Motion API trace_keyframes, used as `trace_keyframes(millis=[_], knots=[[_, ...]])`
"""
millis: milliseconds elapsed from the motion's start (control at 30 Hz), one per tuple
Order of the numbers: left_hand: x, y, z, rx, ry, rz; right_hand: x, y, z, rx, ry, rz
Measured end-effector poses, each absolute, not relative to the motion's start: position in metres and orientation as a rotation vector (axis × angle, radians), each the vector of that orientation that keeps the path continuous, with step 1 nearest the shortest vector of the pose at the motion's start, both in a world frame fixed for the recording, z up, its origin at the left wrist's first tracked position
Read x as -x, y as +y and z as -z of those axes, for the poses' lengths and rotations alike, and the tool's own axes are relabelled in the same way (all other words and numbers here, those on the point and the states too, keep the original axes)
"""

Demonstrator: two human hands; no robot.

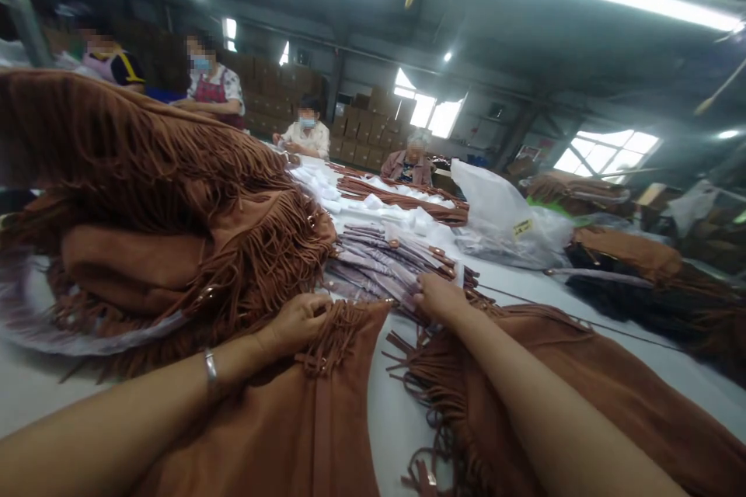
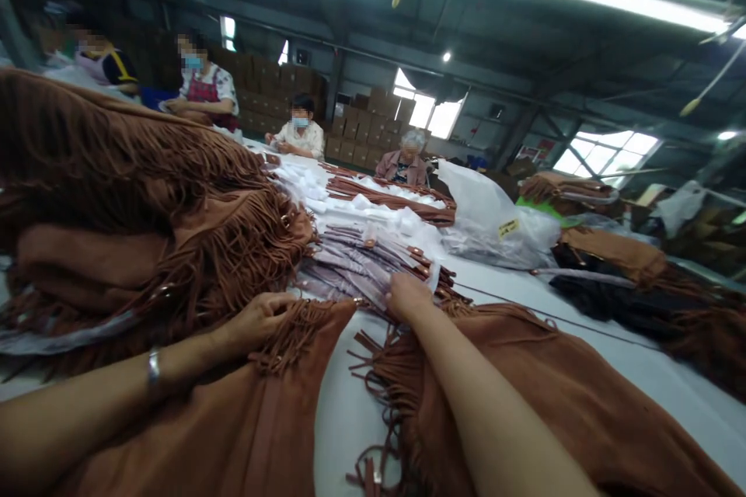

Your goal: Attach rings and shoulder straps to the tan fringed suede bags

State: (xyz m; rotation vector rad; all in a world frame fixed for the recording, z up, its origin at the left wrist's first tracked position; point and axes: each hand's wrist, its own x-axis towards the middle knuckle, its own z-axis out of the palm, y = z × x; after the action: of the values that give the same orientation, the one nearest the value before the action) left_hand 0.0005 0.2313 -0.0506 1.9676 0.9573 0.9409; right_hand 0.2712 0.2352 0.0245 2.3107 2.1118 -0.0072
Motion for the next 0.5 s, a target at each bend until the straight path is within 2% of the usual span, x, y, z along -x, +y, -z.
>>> trace_keyframes(millis=[100, 200, 367, 500], knots=[[0.0, 0.233, 0.055, -1.957, 0.957, -0.922, -0.264, 0.253, -0.015, -2.328, 2.068, -0.016], [0.001, 0.234, 0.056, -1.934, 0.961, -0.909, -0.265, 0.262, -0.023, -2.326, 2.106, 0.104], [0.0, 0.235, 0.055, -1.878, 0.964, -0.895, -0.255, 0.262, -0.061, -2.392, 2.218, 0.557], [0.002, 0.237, 0.049, -1.765, 0.887, -0.908, -0.226, 0.23, -0.085, -2.49, 2.358, 0.938]])
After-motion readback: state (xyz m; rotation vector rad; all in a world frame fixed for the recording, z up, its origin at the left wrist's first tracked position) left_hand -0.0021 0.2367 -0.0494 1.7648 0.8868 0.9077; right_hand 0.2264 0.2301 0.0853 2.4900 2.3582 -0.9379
